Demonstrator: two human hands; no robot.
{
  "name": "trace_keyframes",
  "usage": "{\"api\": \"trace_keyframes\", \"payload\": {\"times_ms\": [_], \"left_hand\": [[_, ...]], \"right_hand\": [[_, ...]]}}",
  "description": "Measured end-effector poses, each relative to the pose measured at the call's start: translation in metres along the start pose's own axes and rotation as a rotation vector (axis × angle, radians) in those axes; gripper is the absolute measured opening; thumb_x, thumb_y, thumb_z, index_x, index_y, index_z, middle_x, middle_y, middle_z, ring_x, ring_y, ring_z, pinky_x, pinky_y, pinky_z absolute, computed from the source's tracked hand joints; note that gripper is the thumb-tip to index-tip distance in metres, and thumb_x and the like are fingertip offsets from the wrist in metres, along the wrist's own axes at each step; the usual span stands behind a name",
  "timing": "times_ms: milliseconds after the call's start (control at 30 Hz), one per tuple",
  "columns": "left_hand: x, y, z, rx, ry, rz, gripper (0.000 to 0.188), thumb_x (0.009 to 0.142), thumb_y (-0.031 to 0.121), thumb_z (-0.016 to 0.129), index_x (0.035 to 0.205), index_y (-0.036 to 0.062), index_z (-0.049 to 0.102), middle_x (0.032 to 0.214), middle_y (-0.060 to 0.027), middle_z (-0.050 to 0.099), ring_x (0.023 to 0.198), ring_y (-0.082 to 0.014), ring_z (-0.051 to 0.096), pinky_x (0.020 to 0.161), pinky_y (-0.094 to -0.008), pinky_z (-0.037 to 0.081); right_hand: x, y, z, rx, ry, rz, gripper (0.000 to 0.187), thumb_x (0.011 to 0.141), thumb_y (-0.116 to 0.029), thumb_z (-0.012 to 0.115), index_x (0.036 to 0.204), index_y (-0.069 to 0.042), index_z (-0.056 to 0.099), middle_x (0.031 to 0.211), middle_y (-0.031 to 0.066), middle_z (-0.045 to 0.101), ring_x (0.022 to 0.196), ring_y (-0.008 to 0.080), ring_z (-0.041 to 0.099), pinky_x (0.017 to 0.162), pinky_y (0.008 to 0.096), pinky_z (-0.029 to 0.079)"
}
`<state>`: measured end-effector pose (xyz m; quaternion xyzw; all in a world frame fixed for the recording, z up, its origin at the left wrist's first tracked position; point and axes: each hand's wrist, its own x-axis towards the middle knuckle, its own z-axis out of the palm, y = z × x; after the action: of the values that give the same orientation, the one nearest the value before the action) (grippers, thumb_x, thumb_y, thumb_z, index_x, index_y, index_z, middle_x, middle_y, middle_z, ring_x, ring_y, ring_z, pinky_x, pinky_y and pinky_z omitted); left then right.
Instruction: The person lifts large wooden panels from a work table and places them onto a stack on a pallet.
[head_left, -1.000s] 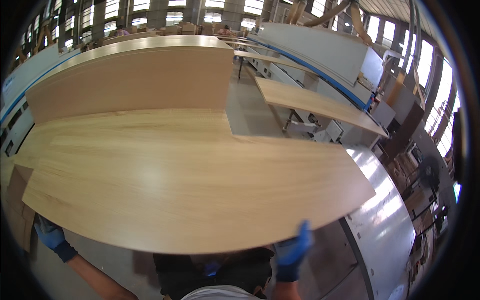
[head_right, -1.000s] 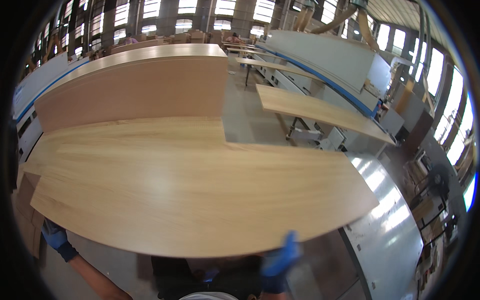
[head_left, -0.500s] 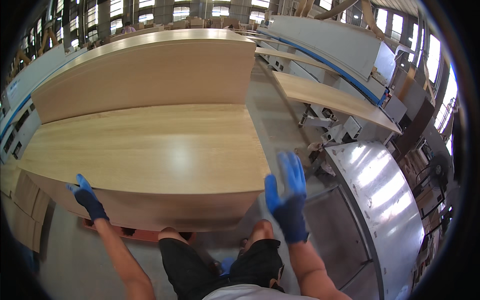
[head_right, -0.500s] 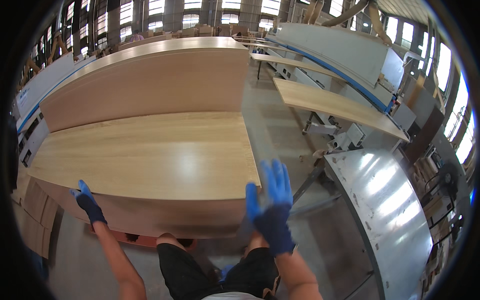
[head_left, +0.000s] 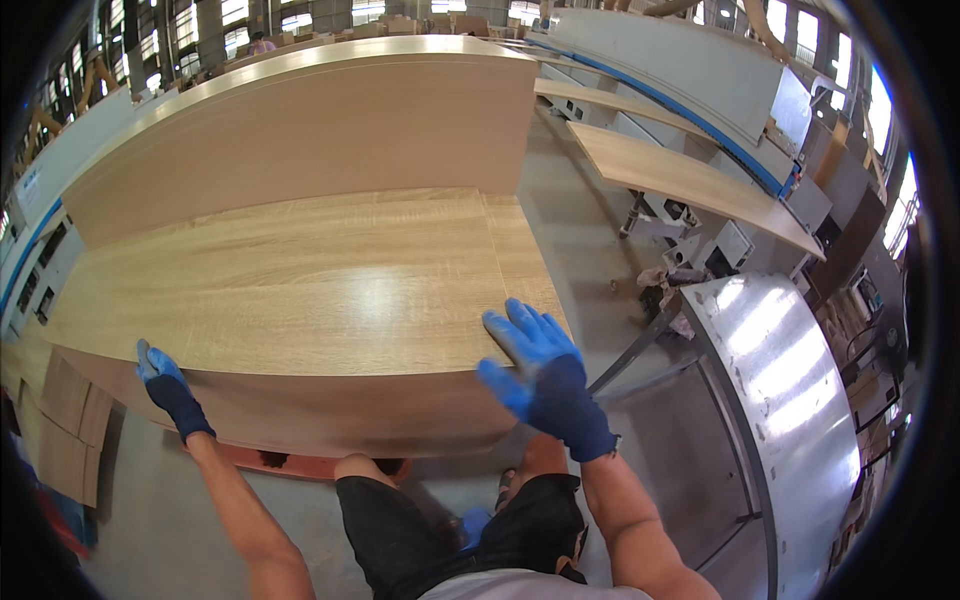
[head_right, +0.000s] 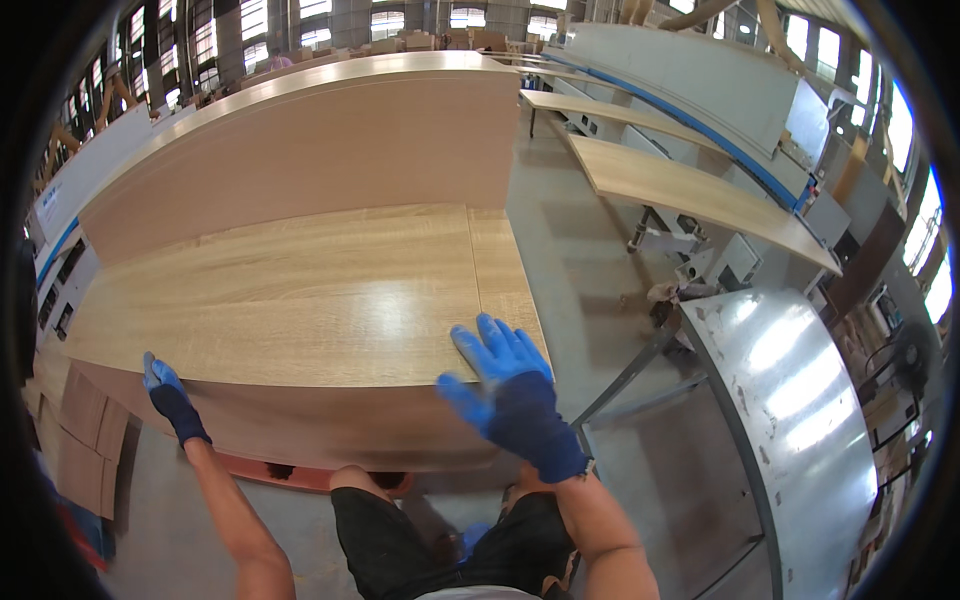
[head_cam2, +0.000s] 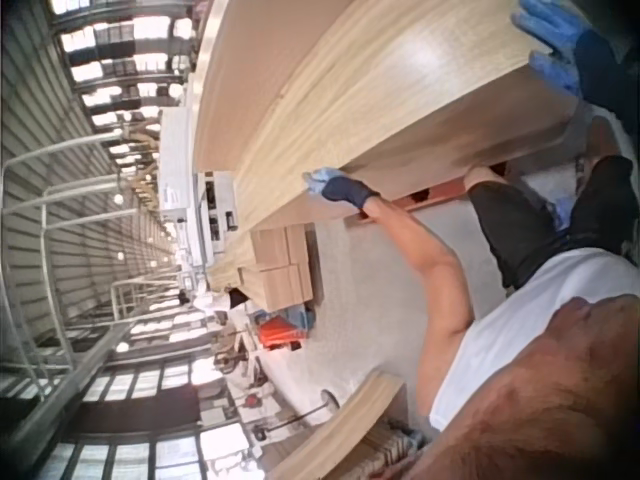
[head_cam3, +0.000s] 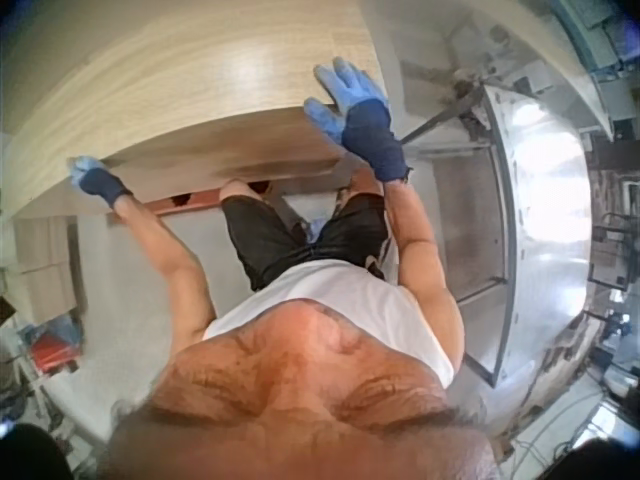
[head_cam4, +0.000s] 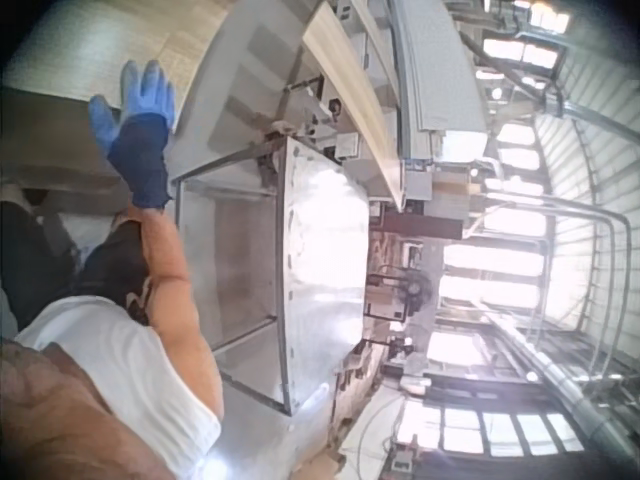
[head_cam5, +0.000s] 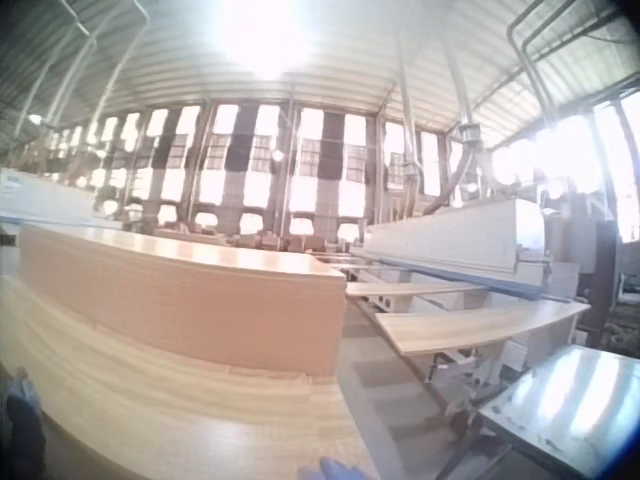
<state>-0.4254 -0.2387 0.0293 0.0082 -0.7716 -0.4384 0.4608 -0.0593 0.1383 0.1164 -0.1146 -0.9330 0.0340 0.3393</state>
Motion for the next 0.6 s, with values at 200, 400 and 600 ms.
{"api": "trace_keyframes", "payload": {"times_ms": [200,400,600], "left_hand": [[0.011,-0.021,0.0,-0.06,-0.008,0.031,0.034,0.09,0.017,0.042,0.115,-0.0036,0.053,0.113,-0.0187,0.054,0.103,-0.0267,0.052,0.09,-0.0334,0.039],[-0.016,0.038,-0.017,-0.192,-0.052,-0.055,0.034,0.091,0.014,0.038,0.115,-0.0064,0.051,0.115,-0.0186,0.054,0.107,-0.0257,0.051,0.094,-0.0335,0.037],[-0.052,0.088,-0.033,-0.238,-0.072,-0.072,0.036,0.093,0.015,0.034,0.121,-0.004,0.047,0.122,-0.0169,0.05,0.113,-0.0239,0.048,0.097,-0.032,0.034]], "right_hand": [[-0.011,-0.007,0.023,-0.19,-0.049,-0.019,0.06,0.072,-0.038,0.063,0.12,-0.005,0.046,0.119,0.0185,0.049,0.105,0.0291,0.052,0.089,0.038,0.042],[-0.028,-0.005,0.0,-0.261,-0.053,-0.01,0.056,0.073,-0.033,0.063,0.118,-0.004,0.048,0.118,0.0143,0.051,0.103,0.024,0.053,0.087,0.0358,0.043],[-0.04,0.013,-0.038,0.006,-0.03,0.141,0.039,0.076,-0.017,0.061,0.111,0.0,0.055,0.114,0.0181,0.054,0.101,0.0298,0.056,0.086,0.0363,0.044]]}}
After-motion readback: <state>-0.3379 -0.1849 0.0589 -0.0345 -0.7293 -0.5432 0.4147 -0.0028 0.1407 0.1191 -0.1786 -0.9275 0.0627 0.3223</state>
